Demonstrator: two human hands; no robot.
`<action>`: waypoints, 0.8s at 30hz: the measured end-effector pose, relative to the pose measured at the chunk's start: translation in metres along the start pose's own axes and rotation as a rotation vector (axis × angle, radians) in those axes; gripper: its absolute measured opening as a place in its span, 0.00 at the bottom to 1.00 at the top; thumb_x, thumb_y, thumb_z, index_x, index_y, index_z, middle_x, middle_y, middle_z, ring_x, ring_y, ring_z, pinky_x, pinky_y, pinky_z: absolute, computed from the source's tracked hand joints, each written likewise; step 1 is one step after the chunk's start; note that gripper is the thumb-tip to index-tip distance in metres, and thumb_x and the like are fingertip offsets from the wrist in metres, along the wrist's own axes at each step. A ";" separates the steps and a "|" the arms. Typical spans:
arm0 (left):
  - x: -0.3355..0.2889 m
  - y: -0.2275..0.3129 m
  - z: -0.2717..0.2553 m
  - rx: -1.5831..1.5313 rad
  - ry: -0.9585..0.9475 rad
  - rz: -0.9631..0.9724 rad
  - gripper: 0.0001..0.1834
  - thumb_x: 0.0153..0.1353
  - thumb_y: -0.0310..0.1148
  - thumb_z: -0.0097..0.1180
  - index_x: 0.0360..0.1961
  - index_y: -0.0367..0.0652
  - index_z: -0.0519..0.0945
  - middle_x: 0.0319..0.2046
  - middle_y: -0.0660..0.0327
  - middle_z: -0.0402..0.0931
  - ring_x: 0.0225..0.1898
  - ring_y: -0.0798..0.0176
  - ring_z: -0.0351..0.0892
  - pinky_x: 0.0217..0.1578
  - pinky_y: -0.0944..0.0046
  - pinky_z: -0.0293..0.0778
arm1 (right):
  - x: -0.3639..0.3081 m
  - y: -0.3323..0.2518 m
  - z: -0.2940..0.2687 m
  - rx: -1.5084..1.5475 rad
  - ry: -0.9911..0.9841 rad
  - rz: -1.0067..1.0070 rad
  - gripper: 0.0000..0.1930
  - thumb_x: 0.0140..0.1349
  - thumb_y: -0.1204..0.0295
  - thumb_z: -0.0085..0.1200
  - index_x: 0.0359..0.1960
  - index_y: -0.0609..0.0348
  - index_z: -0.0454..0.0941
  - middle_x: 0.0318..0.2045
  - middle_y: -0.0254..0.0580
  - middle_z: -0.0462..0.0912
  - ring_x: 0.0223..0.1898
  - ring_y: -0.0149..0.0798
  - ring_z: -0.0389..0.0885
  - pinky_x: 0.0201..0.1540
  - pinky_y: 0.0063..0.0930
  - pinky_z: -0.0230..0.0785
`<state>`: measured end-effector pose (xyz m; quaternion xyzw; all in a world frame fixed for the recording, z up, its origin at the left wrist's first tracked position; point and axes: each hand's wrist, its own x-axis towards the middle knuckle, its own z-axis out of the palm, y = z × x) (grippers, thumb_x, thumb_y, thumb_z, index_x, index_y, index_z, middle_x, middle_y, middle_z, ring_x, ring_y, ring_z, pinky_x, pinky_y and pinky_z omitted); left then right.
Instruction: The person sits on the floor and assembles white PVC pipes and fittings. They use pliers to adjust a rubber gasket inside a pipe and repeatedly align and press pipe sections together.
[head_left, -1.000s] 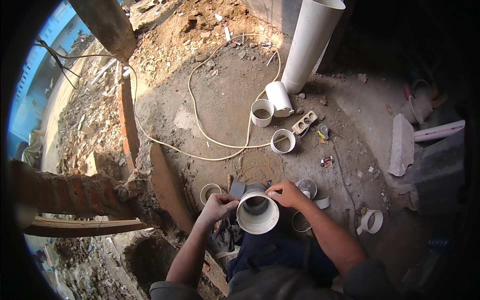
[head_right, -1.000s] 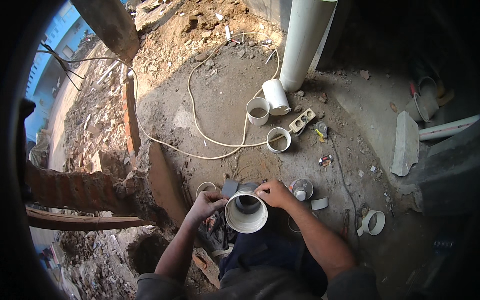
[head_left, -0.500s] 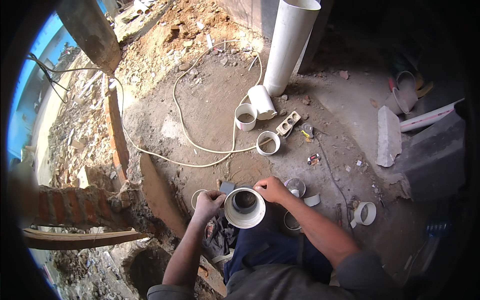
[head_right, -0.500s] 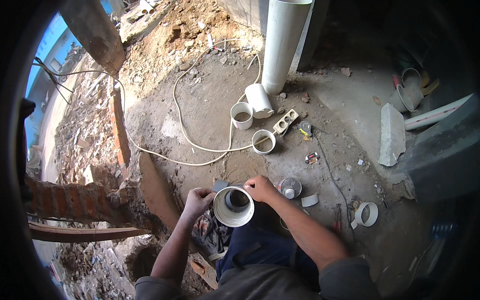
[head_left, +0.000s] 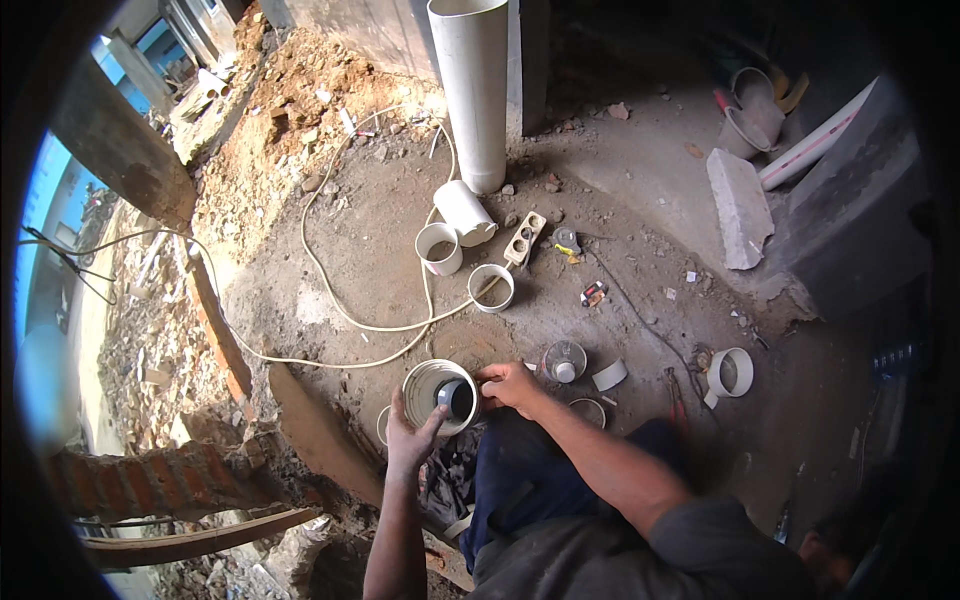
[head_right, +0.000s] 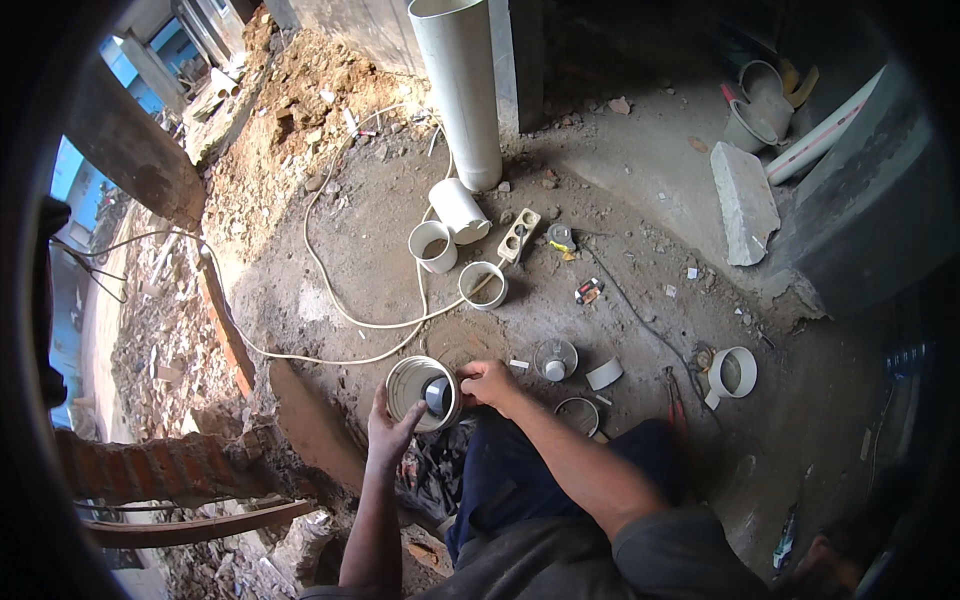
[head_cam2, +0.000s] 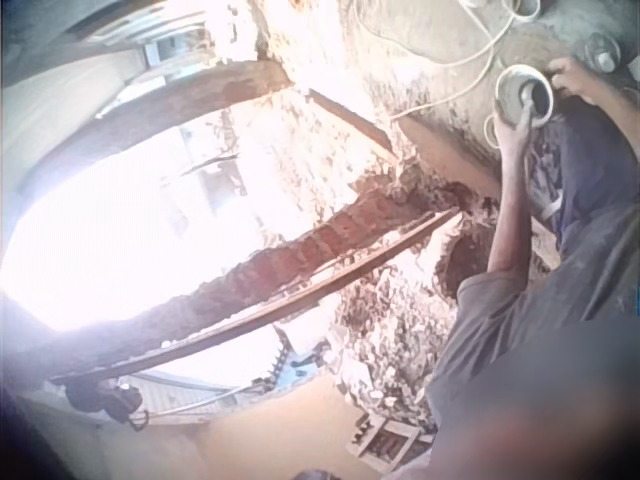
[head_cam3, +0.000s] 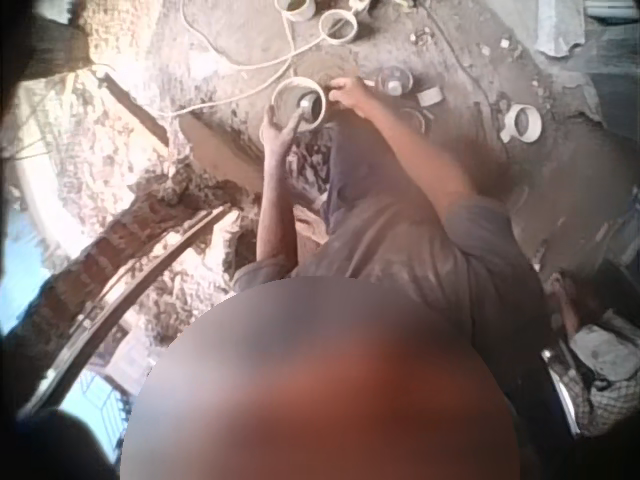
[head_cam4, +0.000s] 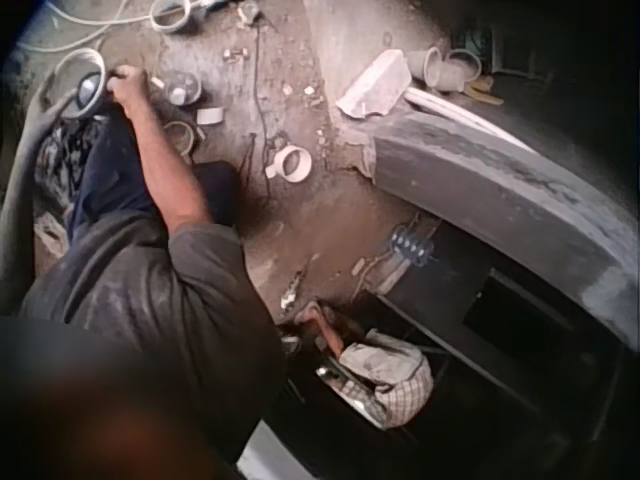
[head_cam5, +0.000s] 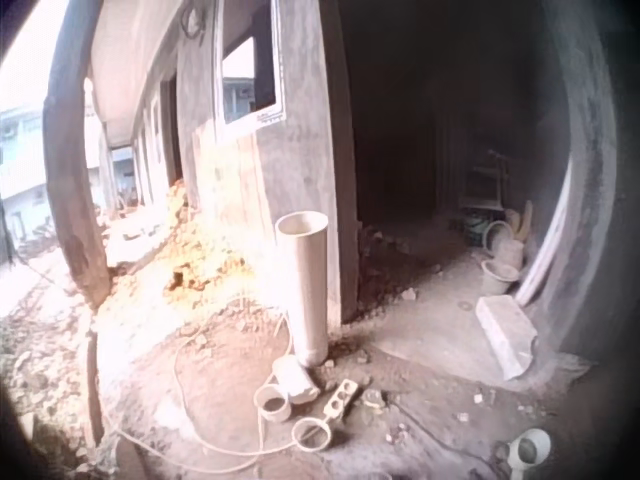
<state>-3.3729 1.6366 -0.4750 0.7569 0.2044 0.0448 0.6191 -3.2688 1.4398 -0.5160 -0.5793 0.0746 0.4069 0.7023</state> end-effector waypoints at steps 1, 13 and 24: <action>-0.004 0.005 0.001 0.153 -0.016 0.018 0.58 0.44 0.44 0.77 0.66 0.22 0.55 0.56 0.38 0.72 0.59 0.49 0.73 0.59 0.56 0.69 | -0.003 0.007 0.000 0.027 0.028 0.009 0.21 0.56 0.84 0.53 0.53 0.71 0.75 0.43 0.47 0.82 0.39 0.39 0.84 0.41 0.33 0.83; -0.019 0.020 0.025 0.762 -0.073 0.091 0.80 0.29 0.55 0.80 0.70 0.24 0.37 0.66 0.32 0.52 0.67 0.36 0.58 0.66 0.51 0.60 | -0.018 0.048 0.004 -0.229 0.142 -0.326 0.24 0.51 0.78 0.58 0.53 0.62 0.75 0.40 0.43 0.84 0.40 0.35 0.83 0.43 0.30 0.76; -0.020 0.009 0.014 0.743 -0.082 0.156 0.82 0.26 0.56 0.81 0.71 0.28 0.36 0.68 0.32 0.45 0.67 0.33 0.57 0.66 0.49 0.60 | -0.015 0.042 0.007 -0.417 0.222 -0.396 0.26 0.48 0.74 0.59 0.53 0.62 0.75 0.39 0.47 0.84 0.41 0.40 0.83 0.46 0.34 0.75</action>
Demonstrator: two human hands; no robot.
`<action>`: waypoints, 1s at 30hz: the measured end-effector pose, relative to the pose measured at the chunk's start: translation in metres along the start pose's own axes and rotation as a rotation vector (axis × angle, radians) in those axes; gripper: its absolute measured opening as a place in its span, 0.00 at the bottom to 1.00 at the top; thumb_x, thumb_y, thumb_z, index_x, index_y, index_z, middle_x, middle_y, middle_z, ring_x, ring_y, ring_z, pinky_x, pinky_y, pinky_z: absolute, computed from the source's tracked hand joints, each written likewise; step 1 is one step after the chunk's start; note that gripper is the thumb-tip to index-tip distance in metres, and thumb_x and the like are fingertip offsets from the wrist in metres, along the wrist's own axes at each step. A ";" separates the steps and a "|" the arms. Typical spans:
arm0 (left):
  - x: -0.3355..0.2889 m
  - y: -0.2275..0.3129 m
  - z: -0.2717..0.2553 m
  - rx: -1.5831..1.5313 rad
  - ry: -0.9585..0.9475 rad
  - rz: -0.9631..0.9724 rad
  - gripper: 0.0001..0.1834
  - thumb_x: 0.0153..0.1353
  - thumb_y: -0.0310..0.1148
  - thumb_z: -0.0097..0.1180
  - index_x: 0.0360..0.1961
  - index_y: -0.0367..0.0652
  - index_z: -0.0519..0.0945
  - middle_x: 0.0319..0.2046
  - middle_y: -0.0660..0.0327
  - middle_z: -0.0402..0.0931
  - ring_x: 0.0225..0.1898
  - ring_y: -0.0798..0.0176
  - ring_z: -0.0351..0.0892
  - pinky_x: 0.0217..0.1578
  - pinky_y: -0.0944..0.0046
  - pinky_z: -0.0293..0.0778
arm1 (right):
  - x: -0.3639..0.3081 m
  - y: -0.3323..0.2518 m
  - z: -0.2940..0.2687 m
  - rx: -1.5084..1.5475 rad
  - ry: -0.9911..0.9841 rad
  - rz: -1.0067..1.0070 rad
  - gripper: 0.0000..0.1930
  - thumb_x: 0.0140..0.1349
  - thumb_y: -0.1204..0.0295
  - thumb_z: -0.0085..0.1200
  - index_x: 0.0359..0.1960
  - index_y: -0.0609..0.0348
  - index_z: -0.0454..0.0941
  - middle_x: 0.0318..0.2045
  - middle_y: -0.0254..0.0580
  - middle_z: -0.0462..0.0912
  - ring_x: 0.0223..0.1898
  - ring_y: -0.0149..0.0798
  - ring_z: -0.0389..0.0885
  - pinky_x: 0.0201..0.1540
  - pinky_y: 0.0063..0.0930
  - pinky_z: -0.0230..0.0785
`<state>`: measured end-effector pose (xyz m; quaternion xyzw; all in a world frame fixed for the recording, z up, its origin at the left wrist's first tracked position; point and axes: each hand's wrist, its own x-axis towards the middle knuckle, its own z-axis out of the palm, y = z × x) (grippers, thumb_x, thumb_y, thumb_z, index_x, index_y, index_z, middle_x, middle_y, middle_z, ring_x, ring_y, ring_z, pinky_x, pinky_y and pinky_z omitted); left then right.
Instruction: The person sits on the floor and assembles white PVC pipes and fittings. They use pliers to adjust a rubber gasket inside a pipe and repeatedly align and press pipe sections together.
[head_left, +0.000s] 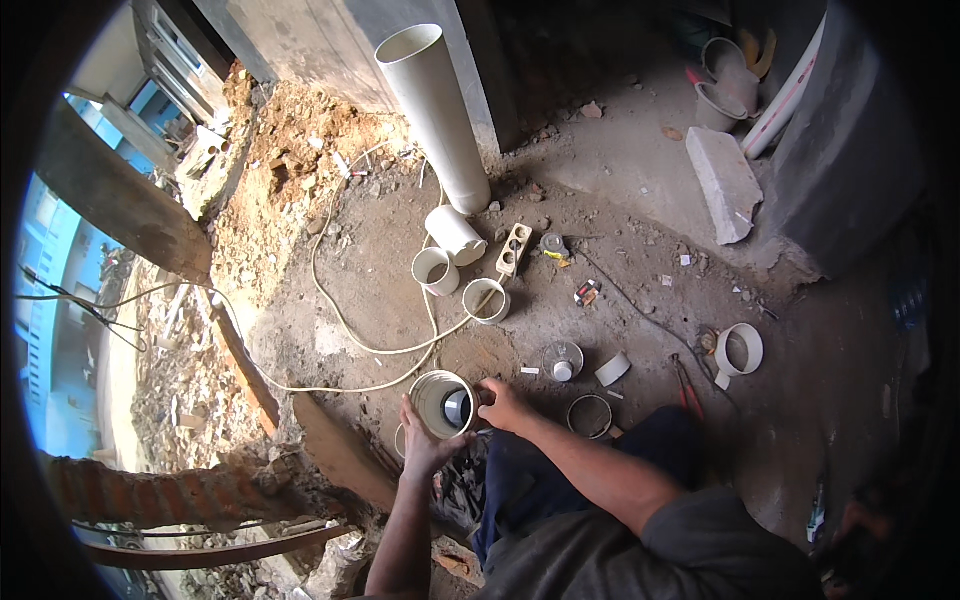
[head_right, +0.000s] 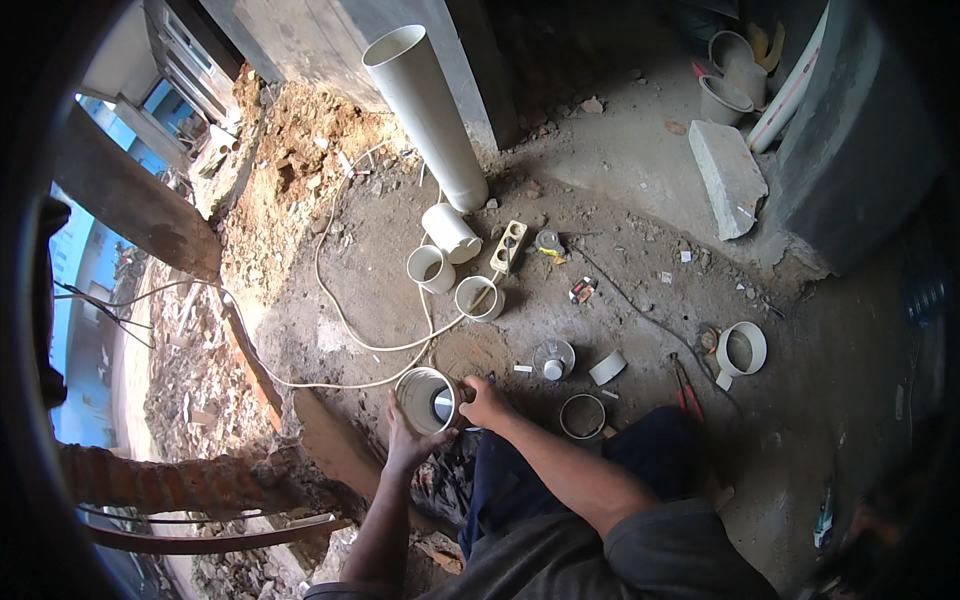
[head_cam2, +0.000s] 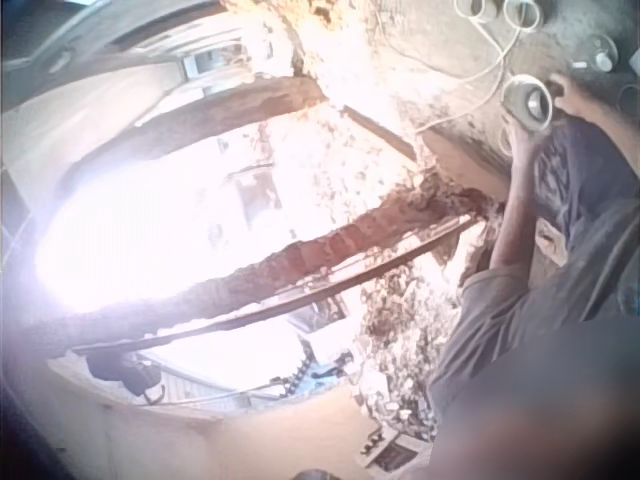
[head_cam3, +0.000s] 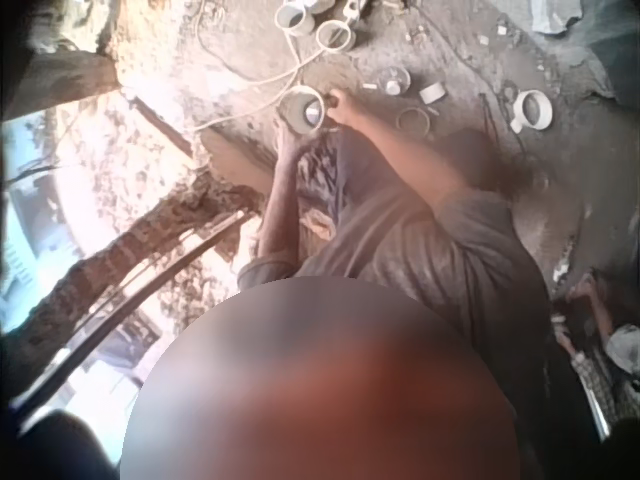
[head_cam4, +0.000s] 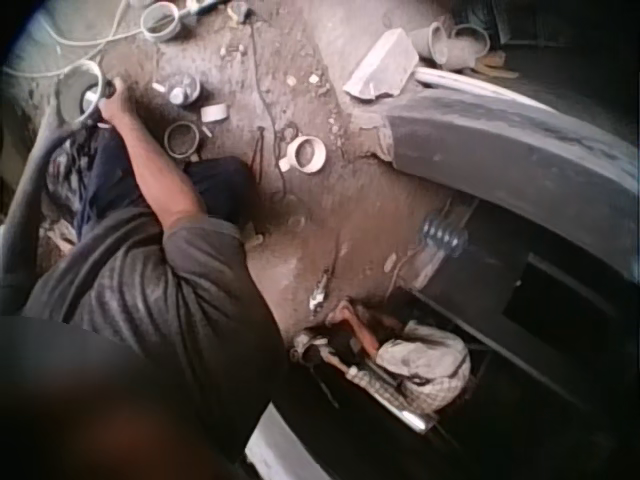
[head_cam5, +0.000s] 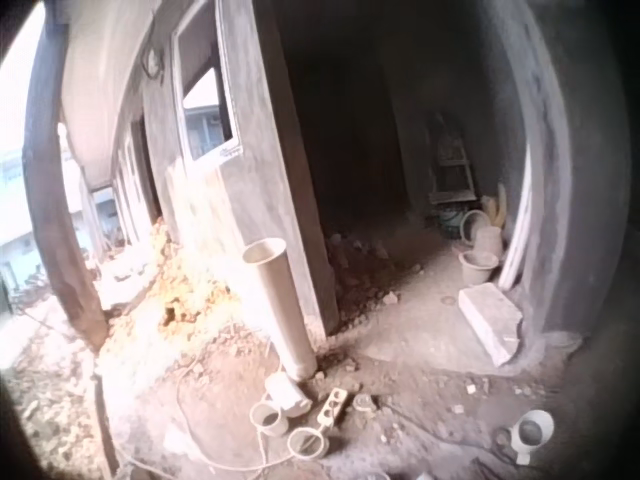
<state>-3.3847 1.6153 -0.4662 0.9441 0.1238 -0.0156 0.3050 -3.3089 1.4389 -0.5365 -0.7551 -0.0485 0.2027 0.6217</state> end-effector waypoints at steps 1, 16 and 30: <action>-0.001 -0.008 -0.001 -0.061 0.031 0.077 0.74 0.37 0.52 0.79 0.72 0.31 0.38 0.67 0.35 0.48 0.64 0.39 0.63 0.62 0.50 0.67 | 0.002 -0.001 -0.002 0.014 -0.005 0.006 0.26 0.47 0.73 0.59 0.53 0.62 0.76 0.38 0.48 0.84 0.39 0.41 0.84 0.44 0.35 0.75; -0.026 -0.011 0.053 -1.448 0.195 -0.480 0.19 0.67 0.31 0.54 0.56 0.34 0.75 0.40 0.62 0.80 0.35 0.71 0.80 0.37 0.72 0.77 | -0.017 -0.019 -0.048 0.420 -0.092 0.214 0.16 0.64 0.77 0.54 0.54 0.57 0.77 0.38 0.32 0.81 0.37 0.28 0.80 0.36 0.23 0.75; -0.008 0.017 0.059 -0.785 0.080 -0.271 0.11 0.53 0.30 0.64 0.32 0.31 0.85 0.22 0.60 0.83 0.24 0.72 0.80 0.28 0.70 0.76 | -0.059 -0.003 -0.092 0.502 -0.045 0.259 0.20 0.66 0.82 0.47 0.60 0.62 0.71 0.50 0.42 0.79 0.50 0.38 0.80 0.48 0.39 0.78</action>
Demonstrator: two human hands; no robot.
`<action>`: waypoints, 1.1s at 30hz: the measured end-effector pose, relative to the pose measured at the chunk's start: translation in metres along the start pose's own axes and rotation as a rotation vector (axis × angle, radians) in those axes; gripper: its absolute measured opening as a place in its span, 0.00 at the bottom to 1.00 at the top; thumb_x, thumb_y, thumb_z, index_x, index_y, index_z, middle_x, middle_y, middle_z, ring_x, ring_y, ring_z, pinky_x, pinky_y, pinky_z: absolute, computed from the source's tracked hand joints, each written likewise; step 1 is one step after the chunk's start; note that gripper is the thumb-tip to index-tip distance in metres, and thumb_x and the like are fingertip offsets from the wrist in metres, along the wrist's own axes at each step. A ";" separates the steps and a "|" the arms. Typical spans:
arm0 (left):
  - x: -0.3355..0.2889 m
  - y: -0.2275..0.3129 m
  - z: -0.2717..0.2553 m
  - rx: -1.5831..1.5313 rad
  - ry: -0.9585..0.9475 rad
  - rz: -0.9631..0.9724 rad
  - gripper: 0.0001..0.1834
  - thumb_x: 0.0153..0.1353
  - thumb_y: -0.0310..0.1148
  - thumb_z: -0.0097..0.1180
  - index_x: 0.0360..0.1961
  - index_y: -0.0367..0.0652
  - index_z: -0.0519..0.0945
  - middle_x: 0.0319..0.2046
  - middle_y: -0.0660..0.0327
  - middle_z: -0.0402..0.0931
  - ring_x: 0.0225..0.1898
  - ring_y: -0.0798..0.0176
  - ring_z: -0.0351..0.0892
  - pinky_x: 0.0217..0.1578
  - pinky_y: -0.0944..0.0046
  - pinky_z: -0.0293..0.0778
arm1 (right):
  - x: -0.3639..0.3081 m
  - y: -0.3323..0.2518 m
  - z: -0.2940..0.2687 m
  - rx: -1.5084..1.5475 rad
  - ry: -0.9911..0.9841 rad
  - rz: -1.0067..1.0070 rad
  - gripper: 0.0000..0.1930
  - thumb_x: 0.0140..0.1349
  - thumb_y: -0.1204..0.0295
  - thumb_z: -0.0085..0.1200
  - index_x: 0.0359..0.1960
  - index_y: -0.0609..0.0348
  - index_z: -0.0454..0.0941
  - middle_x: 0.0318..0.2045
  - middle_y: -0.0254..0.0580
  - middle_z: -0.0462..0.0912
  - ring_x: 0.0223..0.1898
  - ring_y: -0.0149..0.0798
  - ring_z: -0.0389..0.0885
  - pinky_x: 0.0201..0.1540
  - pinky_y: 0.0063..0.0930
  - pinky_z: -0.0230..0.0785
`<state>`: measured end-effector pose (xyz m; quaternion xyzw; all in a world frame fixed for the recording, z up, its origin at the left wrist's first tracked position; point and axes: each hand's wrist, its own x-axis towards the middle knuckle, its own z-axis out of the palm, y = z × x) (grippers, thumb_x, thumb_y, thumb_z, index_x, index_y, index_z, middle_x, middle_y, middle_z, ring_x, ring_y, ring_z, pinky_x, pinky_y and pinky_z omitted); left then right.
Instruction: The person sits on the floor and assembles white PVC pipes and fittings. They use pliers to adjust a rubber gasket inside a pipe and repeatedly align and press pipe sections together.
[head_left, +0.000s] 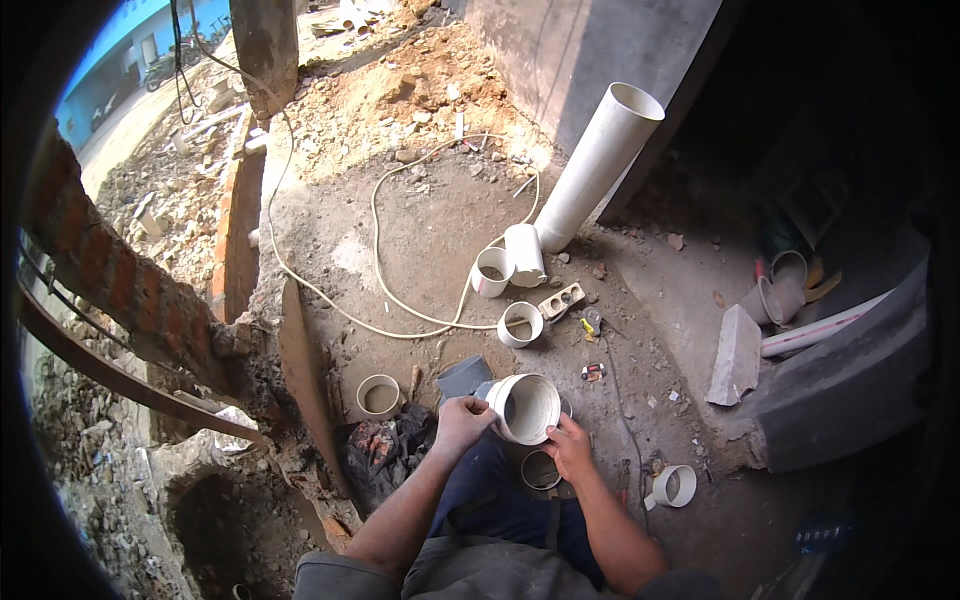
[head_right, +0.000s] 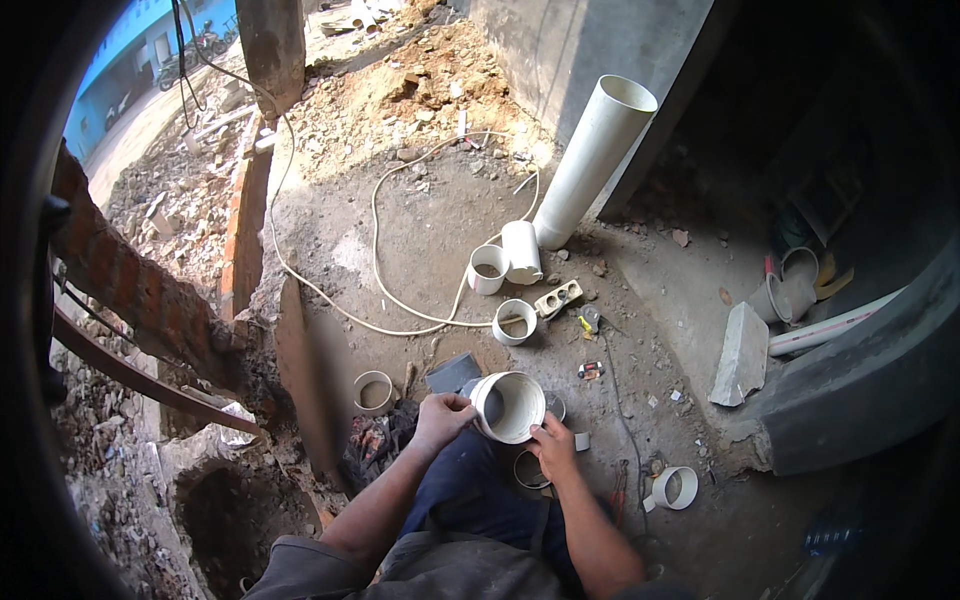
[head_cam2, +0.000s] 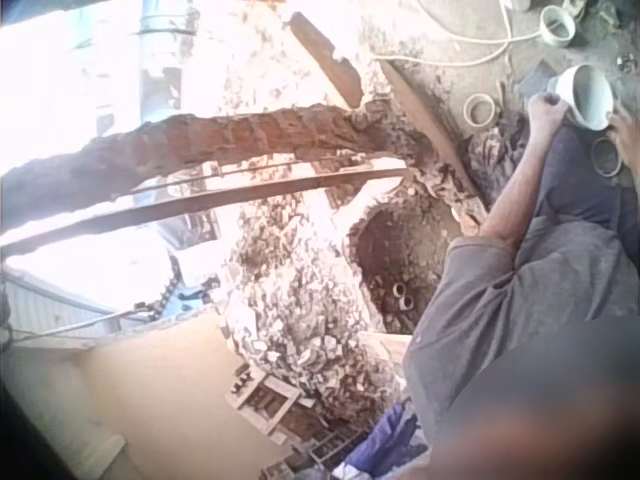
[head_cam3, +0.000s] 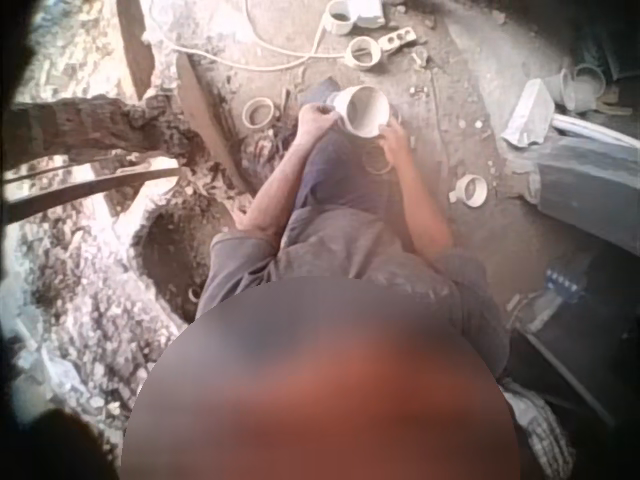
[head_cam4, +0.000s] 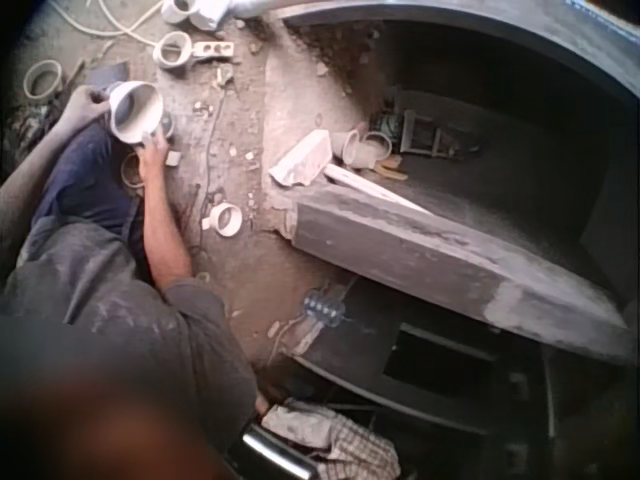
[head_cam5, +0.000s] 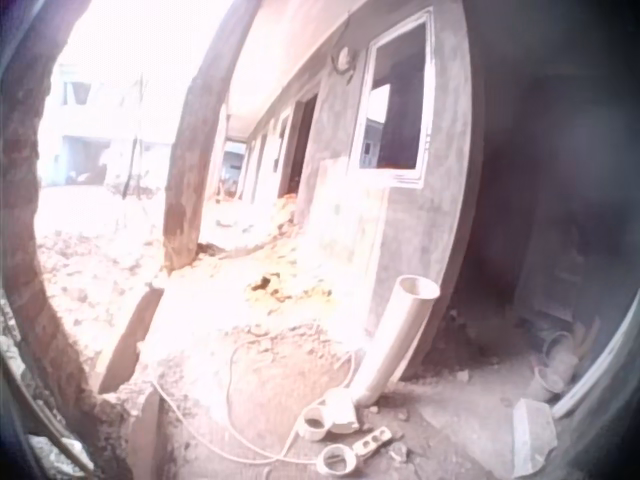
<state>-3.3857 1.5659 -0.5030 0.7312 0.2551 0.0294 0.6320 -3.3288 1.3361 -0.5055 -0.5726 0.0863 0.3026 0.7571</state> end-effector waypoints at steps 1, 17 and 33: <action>0.000 0.002 -0.002 0.034 0.005 -0.001 0.11 0.53 0.31 0.64 0.30 0.31 0.85 0.21 0.60 0.82 0.23 0.72 0.80 0.28 0.70 0.76 | 0.000 0.001 0.002 -0.009 -0.001 -0.012 0.19 0.66 0.82 0.47 0.59 0.62 0.71 0.49 0.42 0.79 0.49 0.38 0.80 0.48 0.39 0.78; 0.083 -0.027 -0.030 -0.364 -0.167 -0.162 0.14 0.67 0.41 0.54 0.43 0.40 0.77 0.33 0.59 0.76 0.32 0.61 0.77 0.31 0.61 0.76 | 0.052 0.010 0.043 0.202 0.078 -0.138 0.23 0.58 0.84 0.48 0.56 0.54 0.76 0.40 0.43 0.83 0.38 0.40 0.83 0.36 0.41 0.82; -0.093 0.128 0.096 -0.194 -0.815 0.070 0.15 0.64 0.34 0.54 0.47 0.36 0.81 0.38 0.56 0.80 0.35 0.59 0.81 0.32 0.61 0.79 | -0.220 -0.117 -0.083 -0.825 0.550 -0.510 0.15 0.49 0.71 0.59 0.40 0.57 0.84 0.27 0.47 0.85 0.27 0.41 0.83 0.34 0.35 0.75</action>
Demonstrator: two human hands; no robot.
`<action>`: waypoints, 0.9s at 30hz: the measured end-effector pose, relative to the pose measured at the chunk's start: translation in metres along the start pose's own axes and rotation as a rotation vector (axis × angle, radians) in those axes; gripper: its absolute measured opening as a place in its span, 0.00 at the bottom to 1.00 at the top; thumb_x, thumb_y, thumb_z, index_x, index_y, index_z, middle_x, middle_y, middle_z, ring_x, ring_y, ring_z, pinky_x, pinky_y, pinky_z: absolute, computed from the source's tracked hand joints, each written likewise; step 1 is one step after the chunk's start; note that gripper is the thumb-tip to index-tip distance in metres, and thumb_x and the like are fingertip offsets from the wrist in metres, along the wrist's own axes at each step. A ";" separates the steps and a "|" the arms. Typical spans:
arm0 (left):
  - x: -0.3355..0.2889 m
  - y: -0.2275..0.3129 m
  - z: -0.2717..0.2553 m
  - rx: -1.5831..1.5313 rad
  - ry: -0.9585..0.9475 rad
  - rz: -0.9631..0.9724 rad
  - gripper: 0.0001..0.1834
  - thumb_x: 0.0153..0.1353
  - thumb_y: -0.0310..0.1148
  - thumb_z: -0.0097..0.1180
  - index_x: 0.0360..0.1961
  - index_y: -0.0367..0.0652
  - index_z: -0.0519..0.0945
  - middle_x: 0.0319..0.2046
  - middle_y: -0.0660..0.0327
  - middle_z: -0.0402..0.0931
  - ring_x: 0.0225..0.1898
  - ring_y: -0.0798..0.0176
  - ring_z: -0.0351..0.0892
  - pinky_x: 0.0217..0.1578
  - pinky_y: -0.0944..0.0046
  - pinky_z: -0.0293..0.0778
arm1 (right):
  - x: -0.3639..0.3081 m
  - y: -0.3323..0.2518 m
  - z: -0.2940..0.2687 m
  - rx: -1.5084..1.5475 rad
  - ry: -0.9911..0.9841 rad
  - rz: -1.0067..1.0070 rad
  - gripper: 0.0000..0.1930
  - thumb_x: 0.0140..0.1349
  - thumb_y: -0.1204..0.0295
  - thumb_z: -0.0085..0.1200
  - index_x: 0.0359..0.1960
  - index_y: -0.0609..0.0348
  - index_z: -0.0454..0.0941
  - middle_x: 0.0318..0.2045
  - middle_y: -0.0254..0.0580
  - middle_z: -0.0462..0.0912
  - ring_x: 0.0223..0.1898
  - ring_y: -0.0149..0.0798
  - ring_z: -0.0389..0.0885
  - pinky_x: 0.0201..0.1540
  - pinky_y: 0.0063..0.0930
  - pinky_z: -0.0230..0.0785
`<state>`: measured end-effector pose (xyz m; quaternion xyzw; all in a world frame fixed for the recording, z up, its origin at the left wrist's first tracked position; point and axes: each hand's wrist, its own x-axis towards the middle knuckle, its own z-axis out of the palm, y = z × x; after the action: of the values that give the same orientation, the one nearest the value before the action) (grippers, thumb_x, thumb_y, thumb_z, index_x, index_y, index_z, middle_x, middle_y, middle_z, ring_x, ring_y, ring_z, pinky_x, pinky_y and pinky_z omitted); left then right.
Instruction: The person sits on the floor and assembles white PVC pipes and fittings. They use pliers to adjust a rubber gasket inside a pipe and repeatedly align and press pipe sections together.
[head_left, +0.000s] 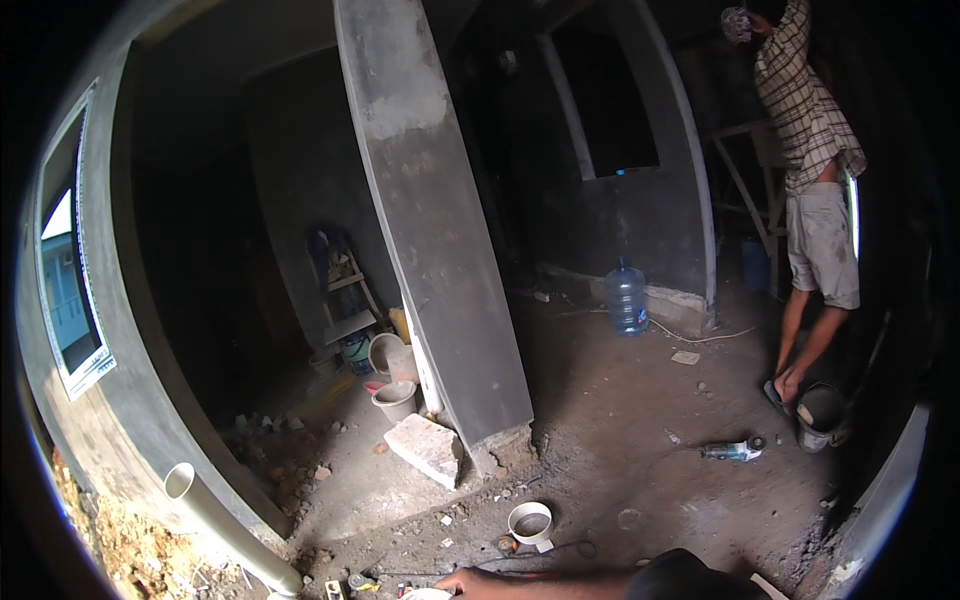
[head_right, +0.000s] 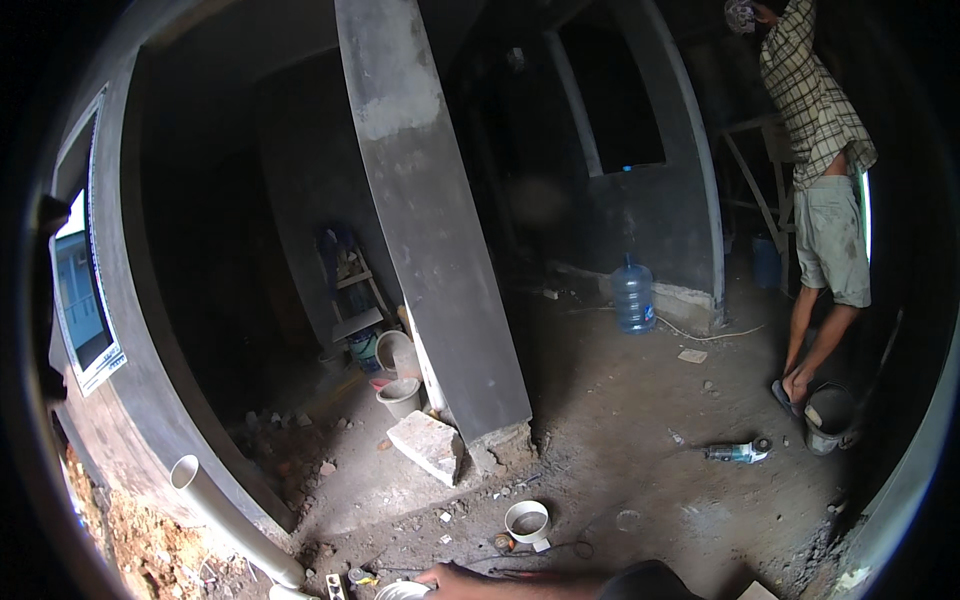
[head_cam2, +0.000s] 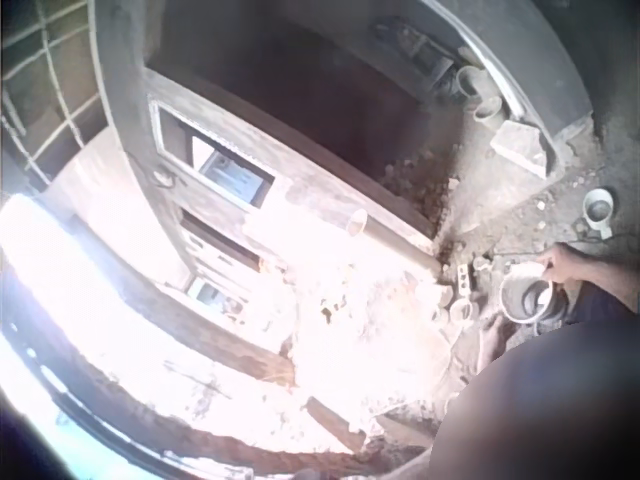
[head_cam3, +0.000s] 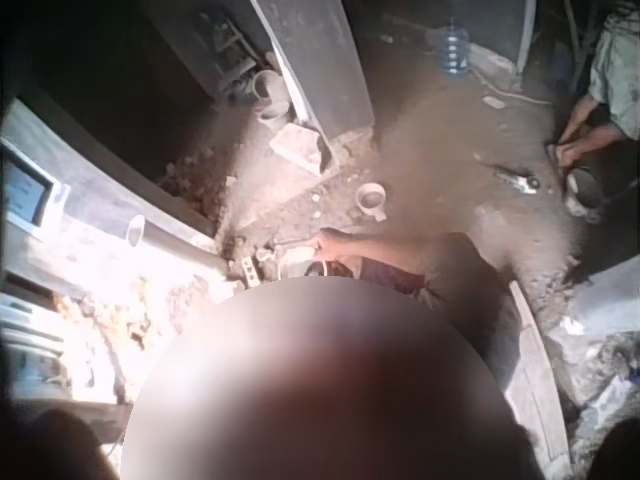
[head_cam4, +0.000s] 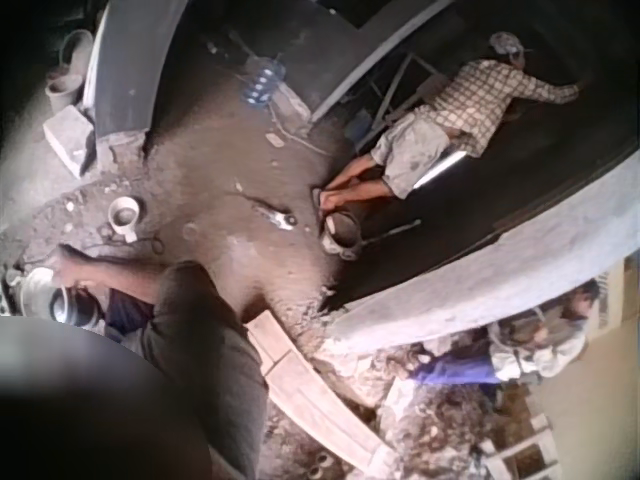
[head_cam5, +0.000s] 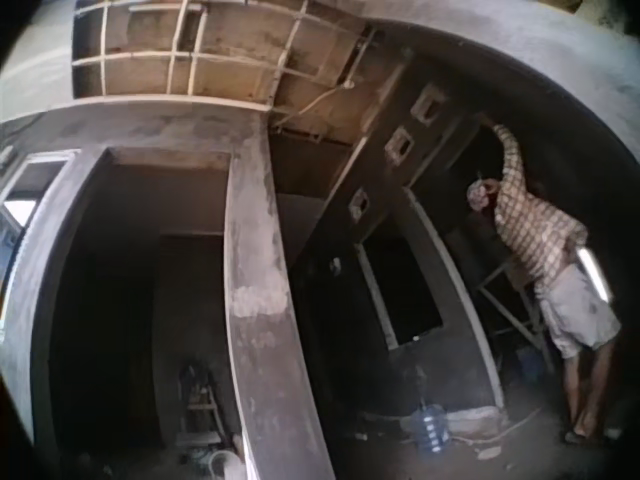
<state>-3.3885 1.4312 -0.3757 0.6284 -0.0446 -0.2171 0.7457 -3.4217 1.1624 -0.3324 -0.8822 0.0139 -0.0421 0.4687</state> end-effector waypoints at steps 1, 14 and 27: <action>-0.003 0.010 0.023 -0.086 0.022 -0.122 0.14 0.62 0.32 0.56 0.46 0.35 0.81 0.35 0.58 0.80 0.33 0.59 0.81 0.32 0.62 0.78 | -0.003 -0.003 -0.013 0.158 -0.074 -0.103 0.19 0.60 0.74 0.52 0.54 0.54 0.79 0.30 0.39 0.84 0.20 0.30 0.80 0.24 0.29 0.78; -0.008 0.021 0.150 -0.014 -0.306 -0.333 0.14 0.55 0.24 0.64 0.38 0.27 0.75 0.29 0.53 0.80 0.29 0.62 0.85 0.31 0.63 0.86 | -0.135 0.025 -0.129 0.454 0.142 0.287 0.24 0.56 0.83 0.49 0.57 0.68 0.75 0.34 0.42 0.85 0.30 0.28 0.83 0.29 0.23 0.79; -0.052 0.024 0.153 0.001 -0.454 -0.256 0.13 0.57 0.27 0.65 0.39 0.29 0.78 0.29 0.58 0.82 0.29 0.70 0.82 0.32 0.70 0.80 | -0.193 0.050 -0.129 0.398 0.079 0.017 0.22 0.59 0.84 0.50 0.57 0.75 0.72 0.53 0.54 0.80 0.52 0.35 0.79 0.57 0.29 0.69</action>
<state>-3.4810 1.3132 -0.3105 0.5645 -0.1310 -0.4450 0.6827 -3.6243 1.0398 -0.3135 -0.7697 0.0310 -0.0746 0.6333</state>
